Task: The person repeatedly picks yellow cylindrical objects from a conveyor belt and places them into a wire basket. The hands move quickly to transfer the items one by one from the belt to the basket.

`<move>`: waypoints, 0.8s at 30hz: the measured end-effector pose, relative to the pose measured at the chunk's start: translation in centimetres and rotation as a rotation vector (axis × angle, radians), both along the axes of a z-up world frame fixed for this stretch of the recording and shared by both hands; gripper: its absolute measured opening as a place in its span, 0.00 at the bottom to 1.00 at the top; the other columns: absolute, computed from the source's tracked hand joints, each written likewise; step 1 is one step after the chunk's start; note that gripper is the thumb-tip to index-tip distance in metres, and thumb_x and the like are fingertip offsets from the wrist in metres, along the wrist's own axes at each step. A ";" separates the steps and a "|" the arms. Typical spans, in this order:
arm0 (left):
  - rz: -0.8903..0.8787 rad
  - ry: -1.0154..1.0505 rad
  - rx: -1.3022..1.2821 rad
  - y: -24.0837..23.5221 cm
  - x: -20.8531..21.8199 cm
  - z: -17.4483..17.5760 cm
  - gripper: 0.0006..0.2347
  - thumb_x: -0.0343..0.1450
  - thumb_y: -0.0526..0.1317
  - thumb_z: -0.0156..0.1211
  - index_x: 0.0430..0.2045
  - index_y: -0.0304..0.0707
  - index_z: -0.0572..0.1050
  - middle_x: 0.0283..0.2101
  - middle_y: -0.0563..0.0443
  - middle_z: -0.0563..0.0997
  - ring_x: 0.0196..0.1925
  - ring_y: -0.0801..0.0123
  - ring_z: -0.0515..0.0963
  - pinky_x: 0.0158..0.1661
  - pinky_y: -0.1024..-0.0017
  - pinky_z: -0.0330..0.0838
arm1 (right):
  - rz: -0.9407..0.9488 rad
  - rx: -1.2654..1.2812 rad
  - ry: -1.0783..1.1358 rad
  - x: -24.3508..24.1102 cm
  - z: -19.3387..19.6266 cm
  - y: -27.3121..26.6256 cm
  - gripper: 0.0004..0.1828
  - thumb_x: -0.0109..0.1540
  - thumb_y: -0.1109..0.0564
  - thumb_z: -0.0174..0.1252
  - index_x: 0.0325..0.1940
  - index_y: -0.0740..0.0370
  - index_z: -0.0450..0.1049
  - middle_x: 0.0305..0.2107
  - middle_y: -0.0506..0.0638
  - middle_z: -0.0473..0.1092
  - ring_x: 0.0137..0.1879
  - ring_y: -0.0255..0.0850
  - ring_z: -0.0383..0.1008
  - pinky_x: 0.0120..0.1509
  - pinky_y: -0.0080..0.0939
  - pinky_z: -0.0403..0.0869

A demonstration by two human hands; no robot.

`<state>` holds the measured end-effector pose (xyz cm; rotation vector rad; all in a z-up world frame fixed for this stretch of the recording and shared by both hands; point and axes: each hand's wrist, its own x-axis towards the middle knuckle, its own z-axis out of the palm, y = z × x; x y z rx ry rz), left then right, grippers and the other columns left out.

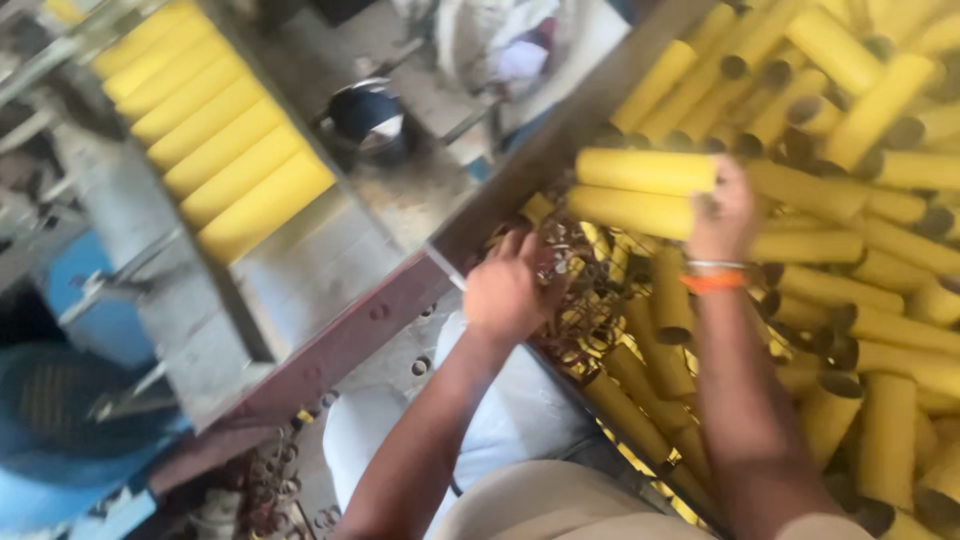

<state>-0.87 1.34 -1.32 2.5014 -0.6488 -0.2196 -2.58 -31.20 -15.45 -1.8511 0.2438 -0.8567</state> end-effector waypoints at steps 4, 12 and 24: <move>-0.014 -0.427 -0.363 2.1 -1.4 1.9 0.35 0.64 0.52 0.71 0.65 0.40 0.65 0.67 0.37 0.66 0.70 0.45 0.66 0.69 0.43 0.58 | 0.182 0.188 -0.147 -2.3 12.3 2.1 0.28 0.67 0.75 0.56 0.71 0.69 0.63 0.61 0.52 0.67 0.65 0.44 0.73 0.71 0.40 0.74; 0.109 -0.635 -0.091 10.8 0.0 7.0 0.48 0.56 0.61 0.72 0.70 0.47 0.55 0.73 0.34 0.56 0.76 0.41 0.56 0.70 0.41 0.48 | 0.685 0.430 -0.221 7.4 19.0 19.5 0.19 0.67 0.71 0.59 0.63 0.72 0.71 0.55 0.53 0.73 0.58 0.40 0.75 0.69 0.38 0.74; 0.374 -0.201 0.572 23.9 10.5 -2.7 0.59 0.48 0.65 0.78 0.72 0.43 0.50 0.70 0.36 0.60 0.74 0.46 0.56 0.68 0.39 0.44 | 0.516 -0.611 -0.175 11.4 14.5 29.6 0.09 0.61 0.62 0.66 0.46 0.61 0.79 0.45 0.55 0.75 0.54 0.53 0.75 0.61 0.51 0.72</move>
